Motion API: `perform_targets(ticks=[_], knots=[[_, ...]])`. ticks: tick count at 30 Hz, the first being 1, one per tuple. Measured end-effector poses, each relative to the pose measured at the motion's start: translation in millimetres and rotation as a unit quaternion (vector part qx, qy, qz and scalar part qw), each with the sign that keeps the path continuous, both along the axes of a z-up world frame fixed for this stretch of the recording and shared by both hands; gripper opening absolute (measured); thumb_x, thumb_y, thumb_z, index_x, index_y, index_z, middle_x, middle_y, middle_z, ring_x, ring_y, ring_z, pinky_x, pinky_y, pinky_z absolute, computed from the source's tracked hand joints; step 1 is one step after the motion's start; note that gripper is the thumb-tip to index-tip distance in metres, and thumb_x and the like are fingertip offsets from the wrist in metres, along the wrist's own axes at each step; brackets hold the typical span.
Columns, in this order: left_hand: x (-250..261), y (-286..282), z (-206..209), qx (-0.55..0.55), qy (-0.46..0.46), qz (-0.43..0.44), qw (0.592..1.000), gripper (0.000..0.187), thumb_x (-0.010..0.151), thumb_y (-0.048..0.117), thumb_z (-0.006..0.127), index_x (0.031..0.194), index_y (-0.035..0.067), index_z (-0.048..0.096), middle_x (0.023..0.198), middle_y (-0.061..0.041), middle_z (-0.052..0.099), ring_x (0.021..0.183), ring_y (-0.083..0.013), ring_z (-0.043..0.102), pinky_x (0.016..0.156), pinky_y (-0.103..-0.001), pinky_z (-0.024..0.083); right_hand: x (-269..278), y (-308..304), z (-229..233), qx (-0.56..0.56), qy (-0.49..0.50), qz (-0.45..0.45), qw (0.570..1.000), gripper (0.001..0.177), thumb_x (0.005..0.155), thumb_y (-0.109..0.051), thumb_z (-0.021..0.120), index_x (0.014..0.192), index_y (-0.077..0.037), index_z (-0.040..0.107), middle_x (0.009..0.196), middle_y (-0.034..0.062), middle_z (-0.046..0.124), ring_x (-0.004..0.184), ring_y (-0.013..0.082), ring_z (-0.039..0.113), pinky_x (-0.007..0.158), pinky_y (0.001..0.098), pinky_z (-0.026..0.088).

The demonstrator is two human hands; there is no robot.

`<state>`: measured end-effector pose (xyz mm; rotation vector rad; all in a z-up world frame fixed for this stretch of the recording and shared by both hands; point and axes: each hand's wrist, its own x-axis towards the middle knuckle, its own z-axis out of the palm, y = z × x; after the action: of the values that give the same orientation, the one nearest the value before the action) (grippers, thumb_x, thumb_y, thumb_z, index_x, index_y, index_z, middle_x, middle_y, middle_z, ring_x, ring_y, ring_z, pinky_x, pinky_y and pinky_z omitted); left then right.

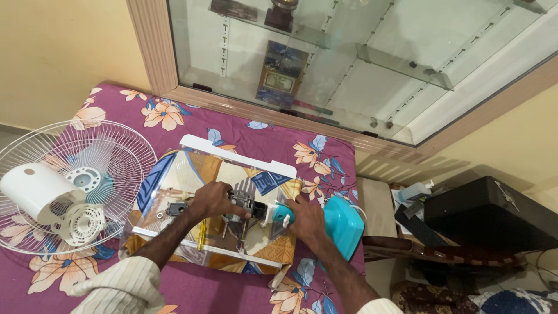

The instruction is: The person works on a disassembled table fan laid out on a board on a bed, handling the motor, blade, rear guard, switch base and wiring. They connect wires to the switch assembly, position the motor and blade shaft, and manipulate small fasteners with a screwdriver to reassemble the fan components.

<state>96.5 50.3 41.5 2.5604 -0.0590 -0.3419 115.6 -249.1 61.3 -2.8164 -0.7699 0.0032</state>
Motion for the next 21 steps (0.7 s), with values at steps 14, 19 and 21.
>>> perform_targets(ticks=[14, 19, 21], knots=[[7.8, 7.0, -3.6, -0.029, 0.099, 0.065, 0.993, 0.090, 0.050, 0.081, 0.082, 0.082, -0.003, 0.078, 0.078, -0.017, 0.076, 0.078, -0.0301, 0.077, 0.076, -0.044, 0.060, 18.9, 2.2, -20.8, -0.016, 0.057, 0.016, 0.998, 0.073, 0.058, -0.021, 0.090, 0.124, -0.014, 0.061, 0.110, 0.0117, 0.069, 0.098, 0.0393, 0.068, 0.081, 0.0509, 0.056], [13.5, 18.3, -13.0, -0.057, 0.117, 0.066, 0.989, 0.090, 0.049, 0.078, 0.085, 0.084, -0.005, 0.078, 0.083, -0.021, 0.077, 0.078, -0.0312, 0.077, 0.078, -0.043, 0.059, 21.7, -3.5, -25.4, 0.024, 0.071, -0.008, 0.997, 0.081, 0.057, -0.023, 0.090, 0.132, -0.013, 0.060, 0.121, 0.0109, 0.067, 0.105, 0.0373, 0.067, 0.087, 0.0486, 0.055], [18.0, 19.9, -17.7, -0.064, 0.118, 0.063, 0.989, 0.089, 0.048, 0.077, 0.087, 0.085, -0.004, 0.078, 0.084, -0.021, 0.077, 0.077, -0.0308, 0.075, 0.078, -0.043, 0.060, 25.7, -8.2, -26.3, 0.032, 0.069, -0.013, 0.997, 0.082, 0.058, -0.021, 0.089, 0.134, -0.015, 0.060, 0.126, 0.0099, 0.067, 0.109, 0.0354, 0.067, 0.089, 0.0470, 0.055]])
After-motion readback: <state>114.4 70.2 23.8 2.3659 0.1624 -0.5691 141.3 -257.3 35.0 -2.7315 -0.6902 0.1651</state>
